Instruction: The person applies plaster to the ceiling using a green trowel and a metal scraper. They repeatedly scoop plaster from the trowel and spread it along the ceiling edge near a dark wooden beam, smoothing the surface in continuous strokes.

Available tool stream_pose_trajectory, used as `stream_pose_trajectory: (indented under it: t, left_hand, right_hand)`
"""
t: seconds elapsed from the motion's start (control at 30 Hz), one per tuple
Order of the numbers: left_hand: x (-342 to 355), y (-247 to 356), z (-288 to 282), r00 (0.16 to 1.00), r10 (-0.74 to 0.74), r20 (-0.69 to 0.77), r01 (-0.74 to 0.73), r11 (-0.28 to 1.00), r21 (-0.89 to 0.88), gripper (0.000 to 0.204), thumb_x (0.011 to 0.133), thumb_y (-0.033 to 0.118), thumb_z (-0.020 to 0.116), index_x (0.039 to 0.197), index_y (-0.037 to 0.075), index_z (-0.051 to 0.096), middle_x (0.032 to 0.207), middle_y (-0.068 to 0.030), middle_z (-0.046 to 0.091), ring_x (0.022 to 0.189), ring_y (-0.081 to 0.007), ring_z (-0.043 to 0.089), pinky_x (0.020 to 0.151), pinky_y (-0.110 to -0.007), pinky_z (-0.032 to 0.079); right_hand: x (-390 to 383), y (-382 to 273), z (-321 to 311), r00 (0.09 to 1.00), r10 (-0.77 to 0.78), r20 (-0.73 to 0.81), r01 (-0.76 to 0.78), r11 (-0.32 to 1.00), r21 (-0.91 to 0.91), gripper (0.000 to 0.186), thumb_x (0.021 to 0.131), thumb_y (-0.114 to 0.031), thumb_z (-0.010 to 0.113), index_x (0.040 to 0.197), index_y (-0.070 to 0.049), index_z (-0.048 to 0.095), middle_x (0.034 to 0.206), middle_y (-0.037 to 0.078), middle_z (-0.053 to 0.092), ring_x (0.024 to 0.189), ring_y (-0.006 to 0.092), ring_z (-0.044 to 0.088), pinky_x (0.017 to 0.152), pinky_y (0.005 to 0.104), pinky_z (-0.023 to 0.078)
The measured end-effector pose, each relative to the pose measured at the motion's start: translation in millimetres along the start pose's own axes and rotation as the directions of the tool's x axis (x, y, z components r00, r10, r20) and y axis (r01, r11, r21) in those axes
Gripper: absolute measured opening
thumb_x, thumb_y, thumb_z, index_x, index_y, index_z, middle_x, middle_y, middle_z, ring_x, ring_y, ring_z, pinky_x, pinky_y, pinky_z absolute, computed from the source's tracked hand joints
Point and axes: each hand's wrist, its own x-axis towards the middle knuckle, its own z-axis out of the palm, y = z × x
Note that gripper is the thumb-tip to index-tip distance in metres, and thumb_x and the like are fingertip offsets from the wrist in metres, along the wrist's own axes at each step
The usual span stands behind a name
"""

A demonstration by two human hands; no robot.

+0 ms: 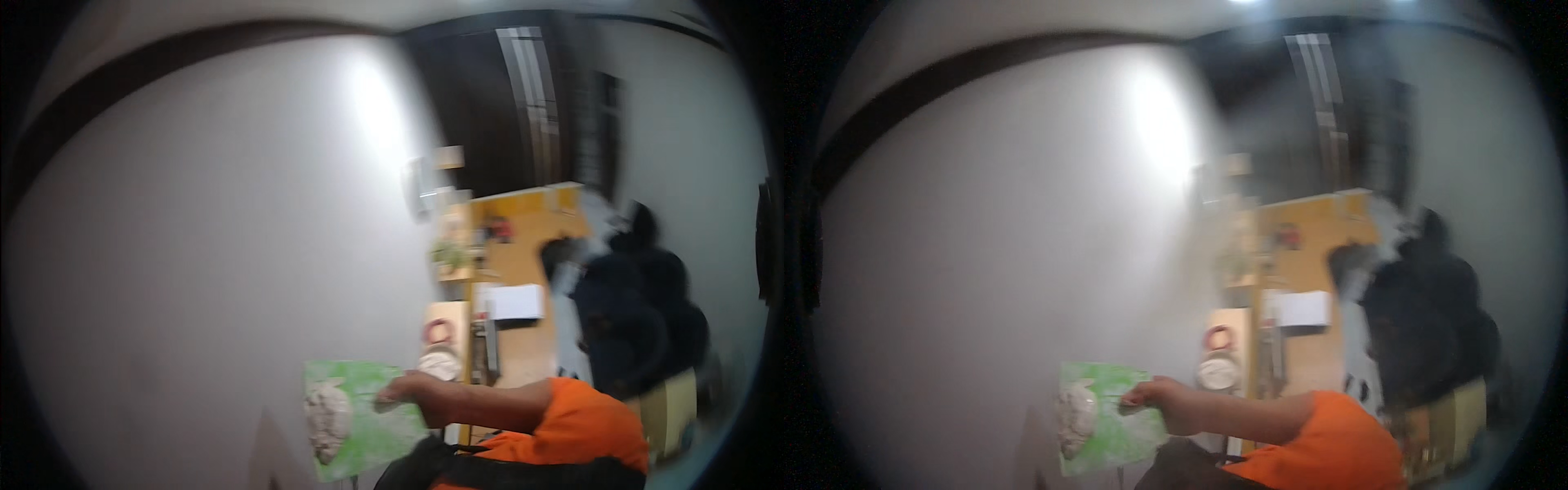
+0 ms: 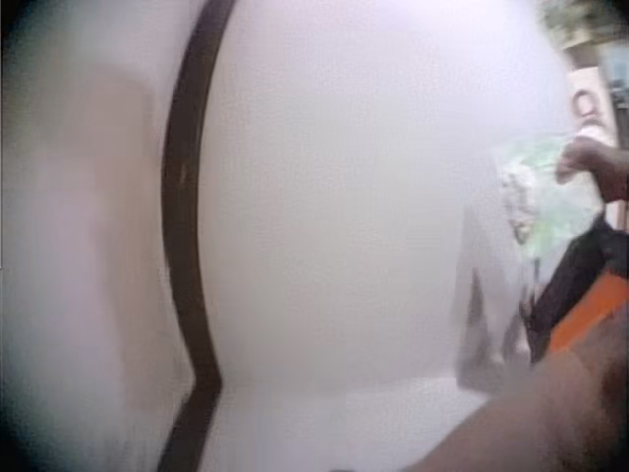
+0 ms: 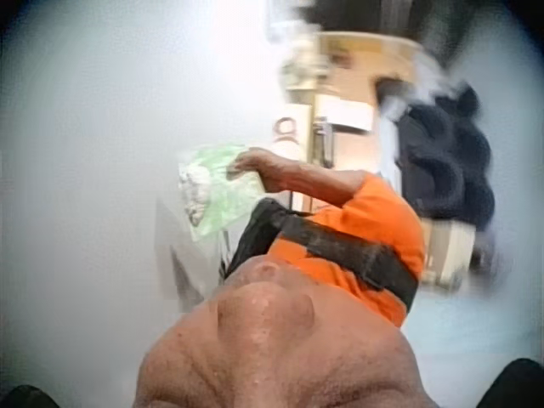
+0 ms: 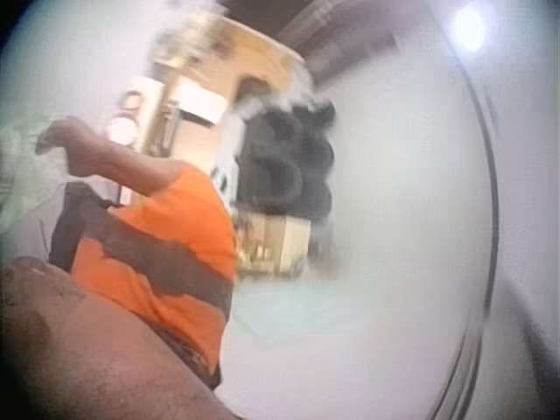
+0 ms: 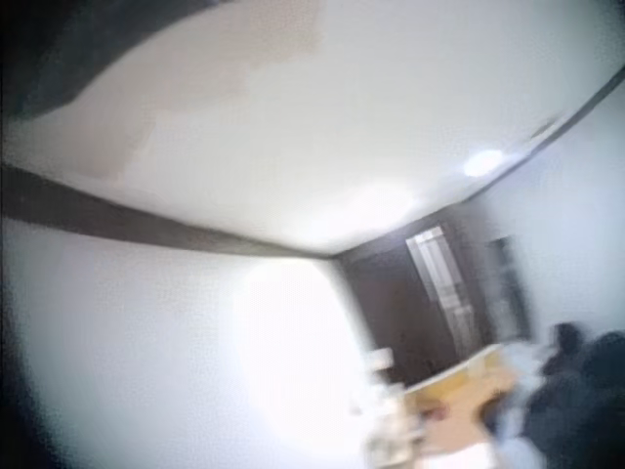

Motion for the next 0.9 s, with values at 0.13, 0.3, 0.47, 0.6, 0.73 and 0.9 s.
stream_pose_trajectory:
  t: [0.13, 0.3, 0.47, 0.6, 0.73, 0.9]
  left_hand:
    - [-60, 14, -13, 0.992, 0.026, -0.126, -0.027, 1.000, -0.004, 0.038, 0.089, 0.030, 0.061, 0.125, 0.018, 0.061, 0.112, -0.0230, 0.063, 0.093, -0.0338, 0.064, 0.067, -0.048, 0.046]
    - [-149, 44, -53, 0.807, -0.031, -0.590, 0.074, 0.996, 0.049, 0.034, 0.090, 0.025, 0.059, 0.123, 0.019, 0.061, 0.114, -0.0203, 0.063, 0.093, -0.0355, 0.062, 0.063, -0.049, 0.044]
    - [-236, 48, -112, 0.152, 0.023, -0.988, 0.297, 0.953, 0.068, 0.035, 0.091, 0.041, 0.067, 0.092, 0.006, 0.065, 0.071, -0.0163, 0.062, 0.053, -0.0343, 0.058, 0.052, -0.042, 0.047]
    - [-260, 111, -165, 0.081, -0.268, -0.960, 0.476, 0.857, -0.199, 0.031, 0.083, 0.030, 0.072, 0.090, 0.000, 0.065, 0.073, -0.0182, 0.067, 0.068, -0.0301, 0.068, 0.064, -0.037, 0.053]
    - [-286, 105, -159, 0.000, 0.051, -0.999, 0.651, 0.758, 0.038, 0.032, 0.078, 0.031, 0.076, 0.094, 0.005, 0.068, 0.073, -0.0155, 0.069, 0.062, -0.0322, 0.068, 0.058, -0.040, 0.054]
    - [-303, 116, -128, 0.091, 0.046, -0.995, 0.716, 0.691, 0.097, 0.027, 0.080, 0.026, 0.076, 0.097, 0.006, 0.069, 0.076, -0.0151, 0.070, 0.060, -0.0310, 0.068, 0.056, -0.042, 0.055]
  right_hand:
    - [10, -4, 74, 0.969, 0.176, 0.174, -0.170, 0.984, -0.051, 0.033, 0.084, -0.013, 0.066, 0.114, 0.002, 0.062, 0.108, 0.012, 0.065, 0.098, 0.0275, 0.065, 0.087, 0.0406, 0.054]
    - [40, 20, 189, 0.838, 0.275, 0.472, -0.292, 0.956, -0.038, 0.046, 0.082, -0.017, 0.057, 0.121, 0.006, 0.056, 0.108, 0.018, 0.066, 0.093, 0.0311, 0.069, 0.083, 0.0428, 0.059]
    - [68, 38, 338, 0.601, 0.229, 0.766, -0.360, 0.933, 0.004, 0.038, 0.087, -0.022, 0.056, 0.115, 0.003, 0.058, 0.107, 0.014, 0.066, 0.094, 0.0263, 0.068, 0.084, 0.0396, 0.058]
    - [100, 27, 433, 0.410, 0.145, 0.900, -0.463, 0.884, 0.069, 0.025, 0.092, -0.015, 0.052, 0.108, 0.004, 0.056, 0.104, 0.018, 0.066, 0.093, 0.0252, 0.070, 0.084, 0.0348, 0.061]
    - [61, 31, 497, 0.184, -0.045, 0.982, -0.561, 0.816, 0.143, 0.032, 0.097, -0.010, 0.046, 0.121, 0.011, 0.044, 0.122, 0.021, 0.051, 0.113, 0.0321, 0.058, 0.105, 0.0366, 0.051]
    - [-4, 2, 556, 0.135, -0.276, 0.951, -0.517, 0.799, 0.306, 0.042, 0.098, -0.022, 0.056, 0.121, 0.013, 0.050, 0.119, 0.024, 0.058, 0.110, 0.0336, 0.060, 0.101, 0.0357, 0.052]
